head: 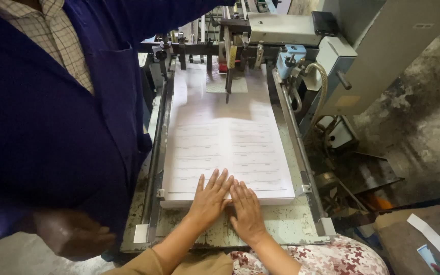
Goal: Aligning a stack of printed papers on a machine bed for further processing
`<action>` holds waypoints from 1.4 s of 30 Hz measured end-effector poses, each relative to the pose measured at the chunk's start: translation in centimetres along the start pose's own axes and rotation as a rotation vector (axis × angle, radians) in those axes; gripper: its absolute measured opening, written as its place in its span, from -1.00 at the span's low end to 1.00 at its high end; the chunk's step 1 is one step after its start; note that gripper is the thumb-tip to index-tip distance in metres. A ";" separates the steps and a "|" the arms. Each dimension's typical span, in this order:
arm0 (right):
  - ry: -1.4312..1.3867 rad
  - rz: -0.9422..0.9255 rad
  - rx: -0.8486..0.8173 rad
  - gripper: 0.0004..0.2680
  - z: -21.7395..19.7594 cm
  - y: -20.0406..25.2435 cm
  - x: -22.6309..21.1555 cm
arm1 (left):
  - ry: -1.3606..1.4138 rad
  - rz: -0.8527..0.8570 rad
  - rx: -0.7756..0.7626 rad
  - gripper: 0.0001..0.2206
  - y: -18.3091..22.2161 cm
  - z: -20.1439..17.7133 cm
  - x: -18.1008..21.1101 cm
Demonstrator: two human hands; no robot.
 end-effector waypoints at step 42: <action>-0.320 0.020 0.002 -0.39 -5.6 -1.8 -1.7 | 0.575 -0.044 -0.404 -0.44 0.2 2.6 -0.1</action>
Point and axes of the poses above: each hand's wrist, its own y-axis away from the middle knuckle, its own z-axis out of the palm, x = y × z, the point moved 5 cm from there along -y, towards the middle knuckle, and after that the axes turned 2 degrees about x, right-handed, at the moved point
